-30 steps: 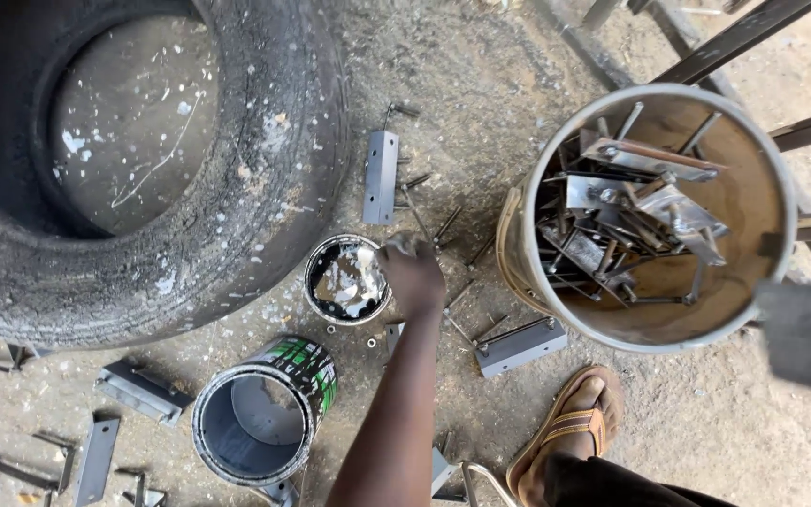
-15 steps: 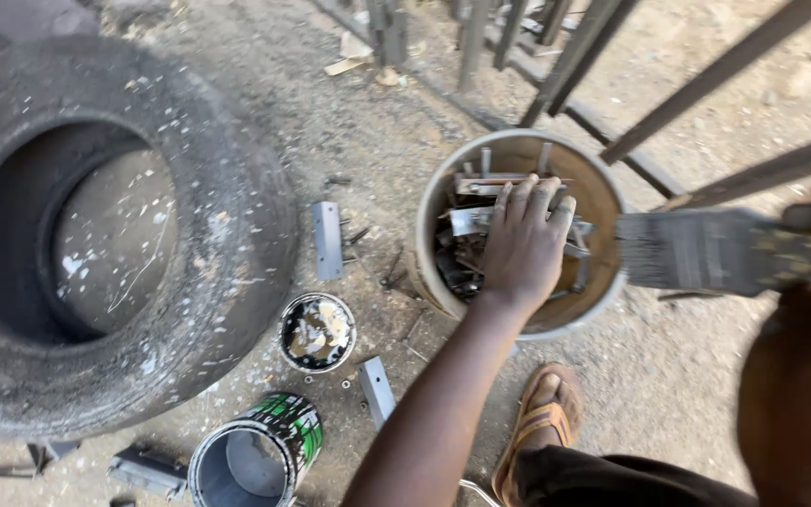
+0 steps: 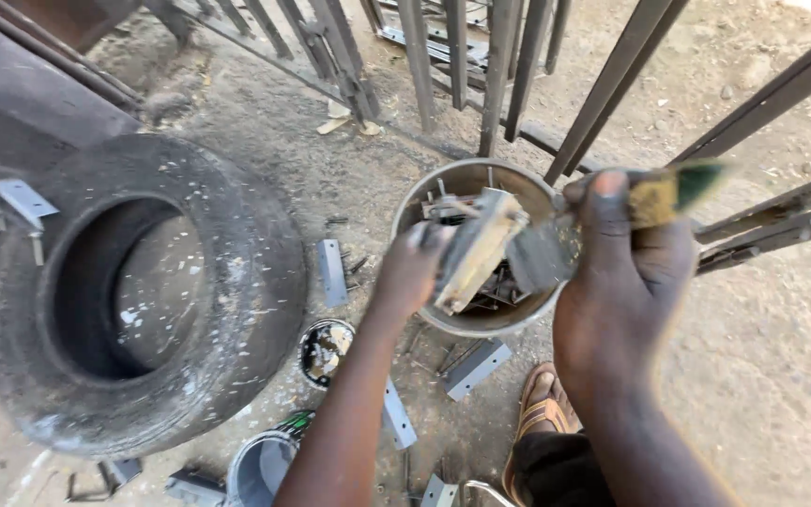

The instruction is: Painting various metal brackets with black paint using a brush on a fabrication floor.

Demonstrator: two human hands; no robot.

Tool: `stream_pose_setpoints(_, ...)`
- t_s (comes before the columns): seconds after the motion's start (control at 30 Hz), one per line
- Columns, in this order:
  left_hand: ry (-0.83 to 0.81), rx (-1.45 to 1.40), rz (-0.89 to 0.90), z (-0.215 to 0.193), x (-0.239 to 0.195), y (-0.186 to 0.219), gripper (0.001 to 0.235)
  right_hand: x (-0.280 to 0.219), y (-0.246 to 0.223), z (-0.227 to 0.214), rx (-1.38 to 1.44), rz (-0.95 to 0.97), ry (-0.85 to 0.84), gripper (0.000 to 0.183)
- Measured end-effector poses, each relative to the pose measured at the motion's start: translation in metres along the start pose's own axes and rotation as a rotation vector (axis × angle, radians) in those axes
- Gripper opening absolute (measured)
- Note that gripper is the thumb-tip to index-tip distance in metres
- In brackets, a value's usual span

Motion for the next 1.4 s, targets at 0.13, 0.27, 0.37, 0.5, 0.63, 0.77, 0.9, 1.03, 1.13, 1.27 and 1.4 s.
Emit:
stream_pose_setpoints(0.13,0.241,-0.472,-0.142,-0.043,-0.016,-0.089,0.065,-0.011,0.008,0.016,0.144,0.120,-0.025,0.022)
stream_pose_setpoints(0.27,0.383,-0.518,-0.144,-0.061,-0.041,-0.124,0.072,-0.021,-0.009,0.015,0.118,0.164,-0.054,0.019)
stream_pose_setpoints(0.37,0.326,-0.240,-0.083,-0.050,-0.038,-0.101,0.055,-0.021,-0.006,0.000,0.258,0.298,0.046,0.015)
stream_pose_setpoints(0.5,0.169,0.104,0.046,-0.003,0.015,-0.059,0.038,-0.011,0.001,-0.020,0.353,0.253,0.162,0.018)
stream_pose_setpoints(0.63,0.245,-0.100,0.110,0.021,0.058,-0.027,0.038,0.005,0.016,-0.031,0.371,0.198,0.196,0.017)
stream_pose_setpoints(0.77,0.483,0.238,0.129,0.034,0.052,-0.017,0.035,0.019,0.011,-0.034,0.372,0.205,0.175,0.015)
stream_pose_setpoints(0.9,-0.085,0.795,0.198,0.109,0.060,-0.034,0.015,0.027,0.014,-0.039,0.378,0.239,0.197,0.017)
stream_pose_setpoints(1.03,-0.074,0.340,-0.009,0.126,0.083,-0.049,0.054,0.032,0.010,-0.046,0.336,0.241,0.203,0.016)
stream_pose_setpoints(1.13,-0.046,0.881,0.638,0.188,0.107,-0.031,0.020,0.034,0.010,-0.053,0.386,0.210,0.209,0.020)
stream_pose_setpoints(1.27,-0.121,1.177,0.471,0.222,0.136,-0.052,0.032,0.029,0.005,-0.055,0.423,0.244,0.263,0.018)
stream_pose_setpoints(1.4,-0.182,1.489,0.395,0.232,0.142,-0.055,0.010,0.023,0.000,-0.047,0.455,0.258,0.255,0.018)
Point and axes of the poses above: each hand's wrist, its own x-axis towards the middle knuckle, its own z-axis out of the palm, y = z × x, the point moved 8 cm from there along x, towards the middle knuckle, and after that the axes turned 5 degrees about x, right-handed, at the moved point
